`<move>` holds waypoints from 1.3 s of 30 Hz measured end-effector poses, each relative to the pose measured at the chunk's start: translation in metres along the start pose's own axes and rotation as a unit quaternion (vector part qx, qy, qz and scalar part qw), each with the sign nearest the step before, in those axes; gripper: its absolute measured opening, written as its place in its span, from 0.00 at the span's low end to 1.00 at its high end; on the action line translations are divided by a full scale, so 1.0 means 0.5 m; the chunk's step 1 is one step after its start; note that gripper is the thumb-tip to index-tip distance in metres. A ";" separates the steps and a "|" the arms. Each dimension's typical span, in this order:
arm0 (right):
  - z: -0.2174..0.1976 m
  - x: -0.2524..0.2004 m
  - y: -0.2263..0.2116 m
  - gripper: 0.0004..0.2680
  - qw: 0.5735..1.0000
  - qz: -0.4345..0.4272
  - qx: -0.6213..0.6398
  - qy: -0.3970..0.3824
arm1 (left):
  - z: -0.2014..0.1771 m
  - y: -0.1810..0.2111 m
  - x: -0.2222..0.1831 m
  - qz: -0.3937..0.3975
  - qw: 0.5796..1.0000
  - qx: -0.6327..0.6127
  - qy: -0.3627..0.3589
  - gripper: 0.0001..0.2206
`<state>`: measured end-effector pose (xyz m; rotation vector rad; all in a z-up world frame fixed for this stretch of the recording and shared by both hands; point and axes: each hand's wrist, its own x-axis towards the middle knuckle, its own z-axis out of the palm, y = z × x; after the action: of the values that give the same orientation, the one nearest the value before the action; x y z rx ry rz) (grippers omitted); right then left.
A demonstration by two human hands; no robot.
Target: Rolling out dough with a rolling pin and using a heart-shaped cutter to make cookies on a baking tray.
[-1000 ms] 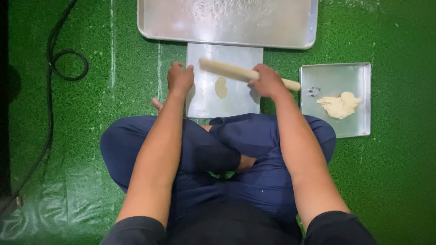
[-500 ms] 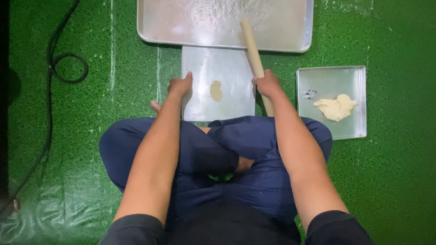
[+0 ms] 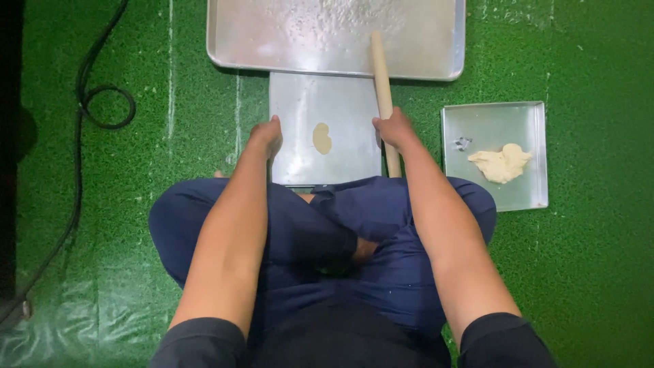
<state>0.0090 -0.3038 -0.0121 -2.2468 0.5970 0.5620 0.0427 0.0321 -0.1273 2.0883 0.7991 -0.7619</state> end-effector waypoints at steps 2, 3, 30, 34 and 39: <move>0.016 0.052 0.024 0.22 0.999 -0.008 0.047 0.008 | -0.031 0.041 -0.078 0.006 0.999 -0.031 0.010 0.35; 0.031 0.073 0.040 0.21 0.996 -0.012 0.092 0.009 | -0.045 0.051 -0.119 0.006 0.998 -0.061 0.017 0.35; -0.161 0.173 0.152 0.14 0.812 0.009 0.573 -0.107 | -0.185 0.302 -0.257 0.221 0.954 -0.193 -0.064 0.31; -0.215 0.149 0.106 0.13 0.784 -0.015 0.612 -0.102 | -0.093 0.247 -0.051 0.372 0.920 -0.102 0.072 0.18; -0.226 0.165 0.113 0.13 0.761 -0.018 0.645 -0.072 | -0.062 0.358 -0.053 0.404 0.914 -0.031 0.040 0.18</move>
<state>0.0665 -0.4428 -0.0162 -0.8743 0.5783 0.1540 0.1662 -0.0428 -0.0140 2.1306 -0.0482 -0.1880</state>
